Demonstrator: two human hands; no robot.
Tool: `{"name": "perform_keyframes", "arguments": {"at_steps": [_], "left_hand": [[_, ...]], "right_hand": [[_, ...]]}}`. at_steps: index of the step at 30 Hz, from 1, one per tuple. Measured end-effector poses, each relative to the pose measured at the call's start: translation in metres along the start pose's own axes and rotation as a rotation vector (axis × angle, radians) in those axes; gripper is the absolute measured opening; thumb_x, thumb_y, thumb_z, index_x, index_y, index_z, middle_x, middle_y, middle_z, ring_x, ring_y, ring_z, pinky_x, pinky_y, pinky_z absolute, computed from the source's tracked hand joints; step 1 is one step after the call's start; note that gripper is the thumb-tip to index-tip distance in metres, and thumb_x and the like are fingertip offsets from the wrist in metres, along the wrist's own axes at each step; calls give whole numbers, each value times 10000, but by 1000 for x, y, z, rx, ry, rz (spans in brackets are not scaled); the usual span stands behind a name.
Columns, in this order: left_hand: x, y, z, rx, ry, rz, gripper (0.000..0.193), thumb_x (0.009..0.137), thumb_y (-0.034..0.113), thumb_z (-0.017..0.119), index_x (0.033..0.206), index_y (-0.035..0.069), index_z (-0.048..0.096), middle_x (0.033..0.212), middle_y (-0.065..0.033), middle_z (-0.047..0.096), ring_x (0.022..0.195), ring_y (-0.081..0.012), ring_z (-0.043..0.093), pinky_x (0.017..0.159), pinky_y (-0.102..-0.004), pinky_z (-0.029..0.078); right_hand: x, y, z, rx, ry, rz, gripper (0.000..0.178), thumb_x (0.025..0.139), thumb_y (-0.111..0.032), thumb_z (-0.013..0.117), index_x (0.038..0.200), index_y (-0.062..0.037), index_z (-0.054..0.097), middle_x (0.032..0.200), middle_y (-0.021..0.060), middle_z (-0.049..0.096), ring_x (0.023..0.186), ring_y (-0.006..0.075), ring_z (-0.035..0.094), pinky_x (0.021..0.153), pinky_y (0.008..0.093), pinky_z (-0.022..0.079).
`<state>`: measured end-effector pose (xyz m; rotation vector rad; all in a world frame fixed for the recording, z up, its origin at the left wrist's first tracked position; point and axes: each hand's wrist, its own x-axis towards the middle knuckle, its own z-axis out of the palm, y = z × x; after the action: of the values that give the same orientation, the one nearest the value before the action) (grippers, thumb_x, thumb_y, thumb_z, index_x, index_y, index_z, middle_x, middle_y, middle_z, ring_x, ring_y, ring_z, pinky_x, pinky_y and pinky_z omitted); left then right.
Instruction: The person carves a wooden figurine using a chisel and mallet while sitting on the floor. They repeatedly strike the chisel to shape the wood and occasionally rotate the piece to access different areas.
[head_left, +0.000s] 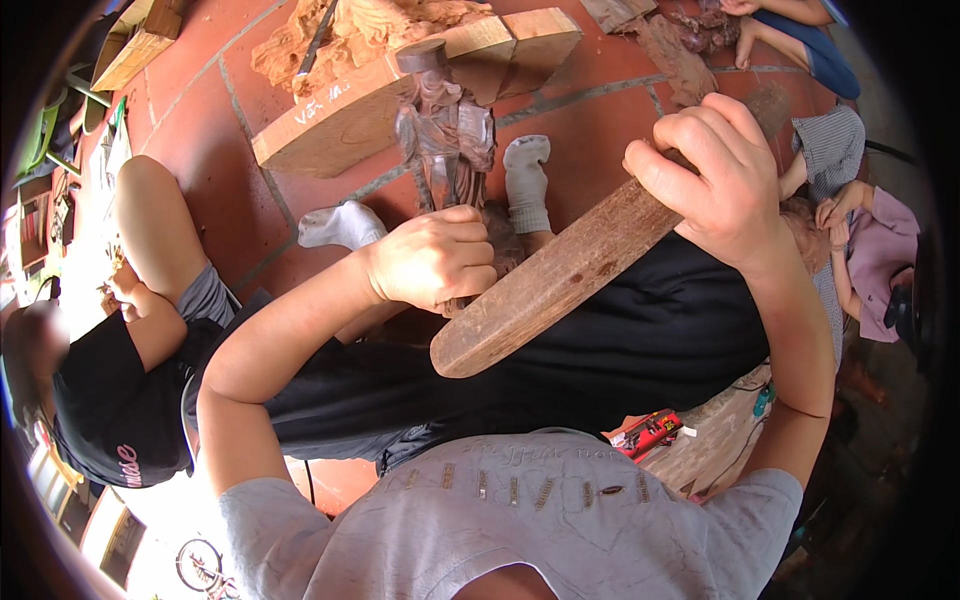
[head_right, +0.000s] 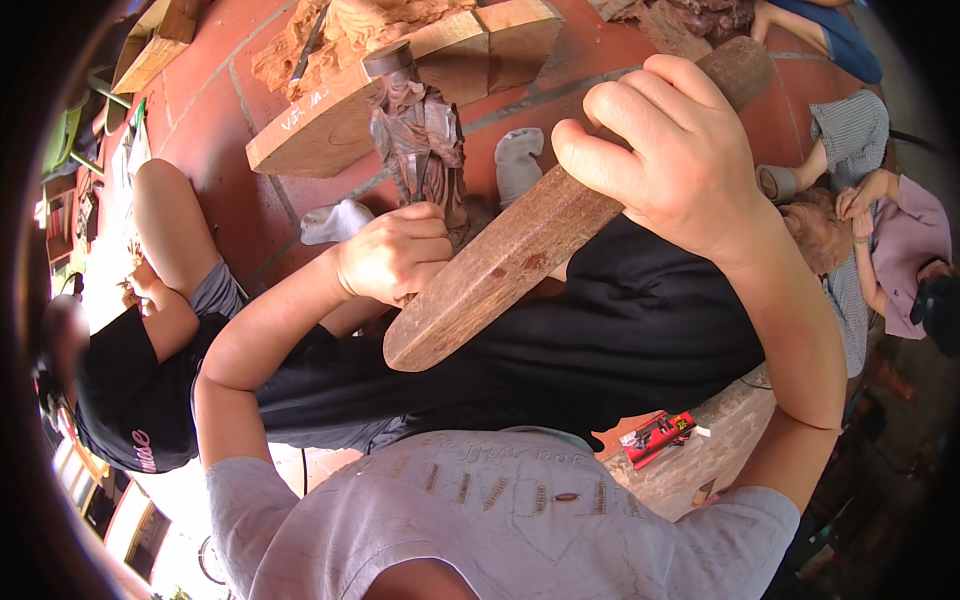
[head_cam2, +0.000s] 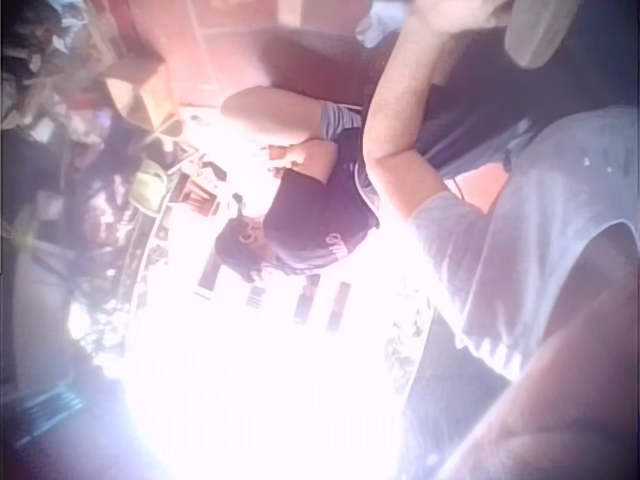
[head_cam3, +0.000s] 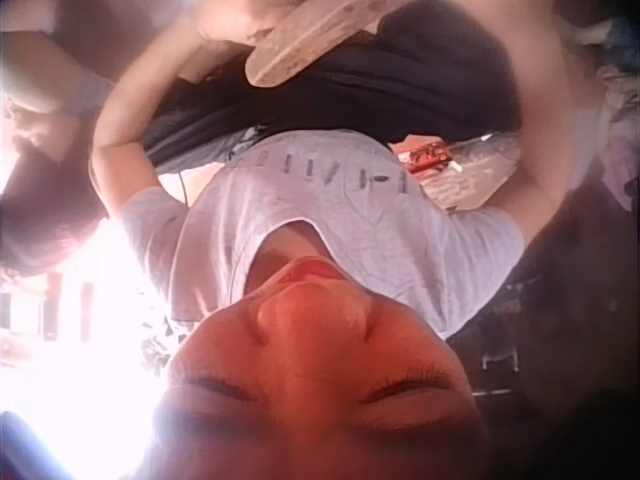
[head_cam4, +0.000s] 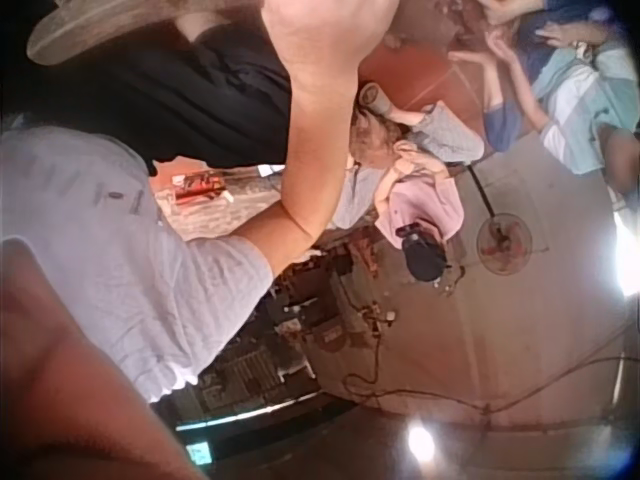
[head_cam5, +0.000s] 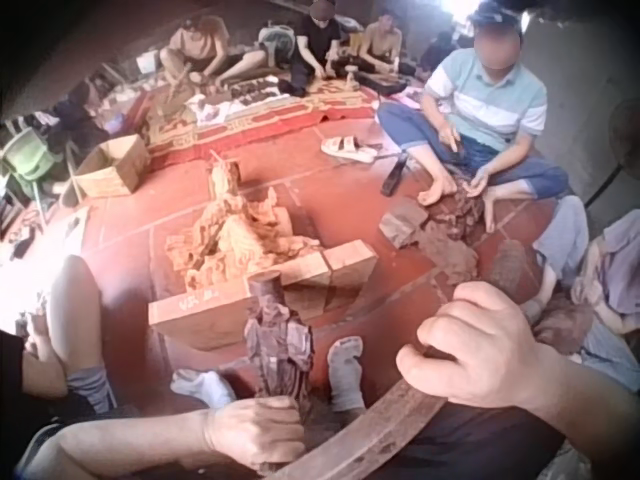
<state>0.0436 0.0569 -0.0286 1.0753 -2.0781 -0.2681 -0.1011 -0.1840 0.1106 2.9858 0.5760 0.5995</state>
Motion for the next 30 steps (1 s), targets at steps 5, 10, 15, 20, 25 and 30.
{"name": "perform_keyframes", "arguments": {"at_steps": [5, 10, 15, 20, 25, 30], "left_hand": [[3, 9, 3, 63, 36, -23, 195, 615, 247, 623, 657, 82, 528, 650, -25, 483, 643, -212, 533, 704, -335, 448], [4, 5, 9, -19, 9, -15, 186, 589, 235, 622, 629, 86, 517, 644, -23, 489, 636, -212, 529, 661, -337, 430], [5, 2, 14, -58, 10, -16, 184, 582, 226, 625, 614, 89, 507, 638, -21, 488, 627, -211, 525, 643, -338, 424], [3, 1, 15, -50, 0, -5, 184, 581, 226, 628, 618, 89, 511, 634, -19, 489, 620, -206, 525, 638, -334, 424], [5, 0, 13, -22, 2, -3, 192, 607, 237, 642, 635, 95, 516, 632, -15, 486, 625, -205, 533, 638, -332, 424], [5, -4, 9, -98, 25, 5, 196, 632, 245, 661, 659, 109, 522, 632, -5, 479, 625, -197, 532, 632, -329, 419]], "right_hand": [[-1, 2, 1, 1, -13, 4, 215, 631, -120, 664, 845, -111, 639, 798, 20, 516, 732, 195, 571, 741, 348, 485], [-3, 5, 2, 10, -14, 3, 203, 641, -117, 657, 842, -105, 638, 792, 21, 516, 726, 195, 567, 738, 353, 483], [-2, 5, 1, 19, -21, 20, 201, 646, -104, 661, 846, -99, 645, 793, 23, 517, 721, 198, 567, 740, 353, 484], [-3, 7, 1, 22, -26, 23, 206, 645, -95, 664, 850, -95, 651, 793, 24, 517, 723, 198, 569, 739, 351, 483], [-2, 7, 1, 32, -42, 27, 225, 629, -101, 662, 855, -94, 655, 791, 24, 519, 731, 202, 574, 743, 350, 481], [0, 5, 1, 109, 1, 8, 235, 621, -101, 703, 851, -78, 658, 800, 35, 533, 703, 209, 570, 727, 362, 475]]}}
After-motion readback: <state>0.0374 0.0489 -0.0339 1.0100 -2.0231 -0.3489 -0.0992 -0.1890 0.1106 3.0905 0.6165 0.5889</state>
